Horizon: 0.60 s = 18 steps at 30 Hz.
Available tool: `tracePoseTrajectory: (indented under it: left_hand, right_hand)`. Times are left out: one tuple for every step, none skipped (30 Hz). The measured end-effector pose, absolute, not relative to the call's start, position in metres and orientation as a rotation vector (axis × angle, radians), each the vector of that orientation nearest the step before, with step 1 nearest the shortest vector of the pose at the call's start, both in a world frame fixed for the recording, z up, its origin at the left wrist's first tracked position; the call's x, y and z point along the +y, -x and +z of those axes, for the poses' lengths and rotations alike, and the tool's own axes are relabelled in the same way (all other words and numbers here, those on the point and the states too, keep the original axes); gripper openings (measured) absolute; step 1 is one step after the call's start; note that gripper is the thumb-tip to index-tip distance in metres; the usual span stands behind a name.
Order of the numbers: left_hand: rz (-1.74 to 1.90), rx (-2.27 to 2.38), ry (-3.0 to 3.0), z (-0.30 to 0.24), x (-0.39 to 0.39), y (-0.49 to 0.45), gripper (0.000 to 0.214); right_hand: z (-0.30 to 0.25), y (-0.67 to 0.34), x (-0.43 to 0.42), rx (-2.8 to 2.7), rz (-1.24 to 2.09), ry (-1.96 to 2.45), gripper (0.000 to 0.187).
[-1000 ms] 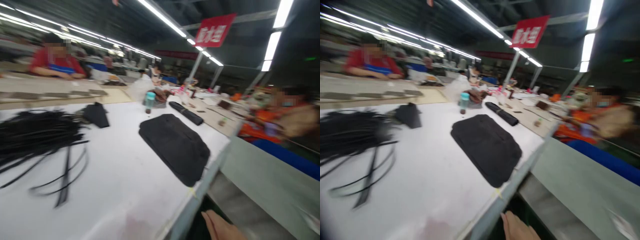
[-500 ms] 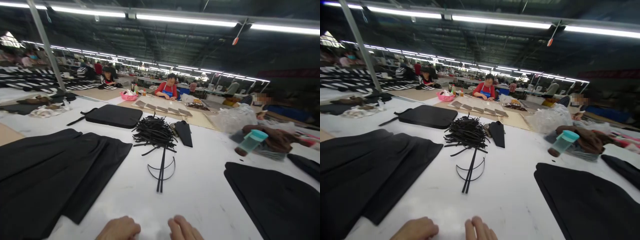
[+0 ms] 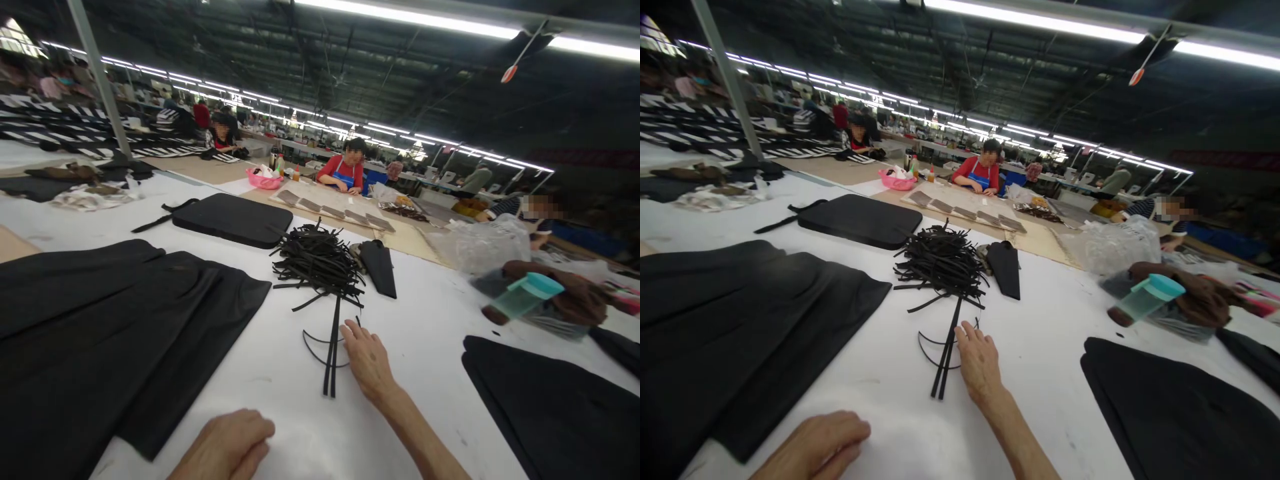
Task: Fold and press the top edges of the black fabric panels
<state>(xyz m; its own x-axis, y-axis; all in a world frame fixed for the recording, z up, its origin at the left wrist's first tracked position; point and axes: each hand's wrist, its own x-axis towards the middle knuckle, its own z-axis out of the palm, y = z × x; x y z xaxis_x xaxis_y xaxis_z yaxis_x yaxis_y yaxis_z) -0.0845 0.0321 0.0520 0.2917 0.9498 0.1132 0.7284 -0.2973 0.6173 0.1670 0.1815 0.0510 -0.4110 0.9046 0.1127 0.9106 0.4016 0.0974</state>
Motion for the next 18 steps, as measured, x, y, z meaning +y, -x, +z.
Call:
tracePoseTrajectory:
  left_hand:
    - [0.61, 1.52, -2.084, 0.058, 0.041, 0.081, 0.025]
    - [0.559, 1.547, -2.056, 0.065, 0.052, 0.078, 0.025]
    - [0.493, 1.562, -2.039, 0.071, 0.062, 0.074, 0.025]
    - [0.434, 1.566, -2.036, 0.077, 0.072, 0.069, 0.024]
    - [0.393, 1.561, -2.047, 0.081, 0.082, 0.064, 0.024]
    - [0.369, 1.539, -2.072, 0.083, 0.091, 0.059, 0.024]
    - [0.368, 1.505, -2.107, 0.084, 0.1, 0.054, 0.024]
    - [0.375, 1.457, -2.148, 0.083, 0.108, 0.048, 0.026]
    - [0.376, 1.397, -2.189, 0.081, 0.115, 0.042, 0.029]
    - [0.37, 1.339, -2.227, 0.079, 0.121, 0.035, 0.032]
    - [0.353, 1.296, -2.26, 0.076, 0.126, 0.029, 0.035]
    - [0.332, 1.278, -2.286, 0.072, 0.13, 0.023, 0.038]
    - [0.312, 1.281, -2.305, 0.069, 0.134, 0.018, 0.039]
    - [0.296, 1.3, -2.316, 0.065, 0.136, 0.014, 0.039]
    - [0.288, 1.325, -2.321, 0.063, 0.137, 0.011, 0.038]
    - [0.285, 1.345, -2.323, 0.06, 0.136, 0.008, 0.035]
    - [0.285, 1.36, -2.32, 0.059, 0.134, 0.007, 0.031]
    - [0.284, 1.372, -2.313, 0.057, 0.132, 0.006, 0.028]
  right_hand:
    - [0.051, -0.168, 0.183, -2.604, -0.217, 1.658, 0.042]
    - [0.05, -0.168, 0.184, -2.605, -0.208, 1.644, 0.045]
    - [0.05, -0.17, 0.184, -2.602, -0.2, 1.638, 0.05]
    - [0.049, -0.171, 0.184, -2.598, -0.19, 1.636, 0.054]
    - [0.048, -0.172, 0.182, -2.594, -0.18, 1.636, 0.056]
    - [0.046, -0.174, 0.181, -2.594, -0.166, 1.632, 0.055]
    - [0.045, -0.174, 0.178, -2.592, -0.153, 1.63, 0.05]
    - [0.044, -0.175, 0.176, -2.585, -0.147, 1.632, 0.042]
    - [0.043, -0.174, 0.173, -2.573, -0.148, 1.641, 0.034]
    - [0.042, -0.174, 0.169, -2.557, -0.157, 1.656, 0.028]
    - [0.04, -0.174, 0.165, -2.542, -0.17, 1.67, 0.024]
    - [0.039, -0.174, 0.161, -2.53, -0.181, 1.68, 0.022]
    - [0.038, -0.174, 0.156, -2.521, -0.19, 1.684, 0.021]
    - [0.038, -0.175, 0.151, -2.517, -0.195, 1.682, 0.02]
    - [0.037, -0.177, 0.146, -2.514, -0.197, 1.678, 0.02]
    - [0.037, -0.179, 0.14, -2.513, -0.198, 1.674, 0.021]
    - [0.036, -0.181, 0.134, -2.51, -0.198, 1.671, 0.022]
    - [0.035, -0.184, 0.127, -2.507, -0.198, 1.671, 0.023]
